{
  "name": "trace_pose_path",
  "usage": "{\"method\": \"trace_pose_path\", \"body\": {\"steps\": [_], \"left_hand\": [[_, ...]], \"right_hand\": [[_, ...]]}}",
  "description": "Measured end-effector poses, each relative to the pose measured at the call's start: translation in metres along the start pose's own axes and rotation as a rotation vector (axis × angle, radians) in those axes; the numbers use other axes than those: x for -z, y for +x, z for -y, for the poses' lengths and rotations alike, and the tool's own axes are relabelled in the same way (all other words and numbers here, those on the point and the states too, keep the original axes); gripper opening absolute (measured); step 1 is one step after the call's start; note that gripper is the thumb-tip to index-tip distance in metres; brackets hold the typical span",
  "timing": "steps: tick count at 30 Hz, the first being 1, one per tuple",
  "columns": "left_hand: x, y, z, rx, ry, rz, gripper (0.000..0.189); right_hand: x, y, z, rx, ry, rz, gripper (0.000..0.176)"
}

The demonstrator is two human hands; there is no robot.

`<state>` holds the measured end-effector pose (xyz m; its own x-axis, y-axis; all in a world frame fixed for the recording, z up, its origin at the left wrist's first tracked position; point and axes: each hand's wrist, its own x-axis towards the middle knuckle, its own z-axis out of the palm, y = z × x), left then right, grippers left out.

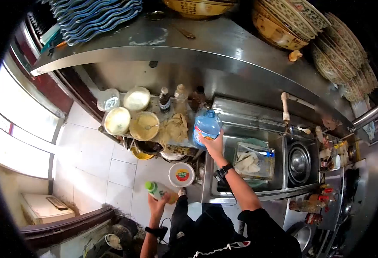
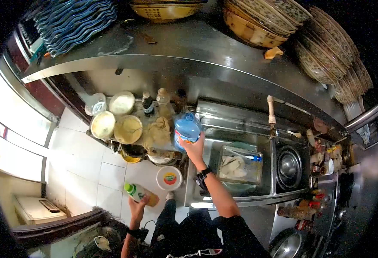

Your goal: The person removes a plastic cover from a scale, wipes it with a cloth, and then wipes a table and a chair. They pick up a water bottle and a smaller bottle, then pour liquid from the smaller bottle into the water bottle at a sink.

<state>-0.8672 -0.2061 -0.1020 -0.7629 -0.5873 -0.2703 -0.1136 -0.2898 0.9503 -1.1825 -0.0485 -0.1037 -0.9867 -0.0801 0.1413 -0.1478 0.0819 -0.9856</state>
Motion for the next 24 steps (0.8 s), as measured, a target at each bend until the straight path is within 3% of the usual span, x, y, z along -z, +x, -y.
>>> {"method": "trace_pose_path", "body": {"steps": [7,11,12,17,20,21,24], "left_hand": [[0.040,-0.042,0.011,0.011,0.110,-0.105,0.052],[0.033,-0.034,0.000,-0.007,0.046,-0.101,0.051],[0.028,-0.029,-0.003,-0.017,0.050,-0.094,0.050],[0.016,-0.002,-0.005,-0.134,0.059,0.017,0.048],[-0.006,0.002,-0.026,-0.123,0.030,0.054,0.051],[-0.011,0.003,-0.030,-0.179,0.096,0.070,0.052],[-0.030,0.008,-0.039,-0.353,0.339,0.095,0.058]], "right_hand": [[-0.040,-0.026,-0.075,0.025,-0.175,-0.100,0.077],[-0.031,-0.033,-0.027,-0.230,-0.548,0.008,0.079],[-0.027,-0.034,-0.035,-0.104,-0.578,0.004,0.078],[-0.016,-0.044,-0.061,-0.189,-0.709,0.099,0.074],[-0.008,-0.068,-0.071,-0.078,-0.780,0.074,0.072],[-0.006,-0.080,-0.048,-0.064,-0.803,0.077,0.055],[0.001,-0.106,0.033,-0.211,-0.311,0.459,0.039]]}}
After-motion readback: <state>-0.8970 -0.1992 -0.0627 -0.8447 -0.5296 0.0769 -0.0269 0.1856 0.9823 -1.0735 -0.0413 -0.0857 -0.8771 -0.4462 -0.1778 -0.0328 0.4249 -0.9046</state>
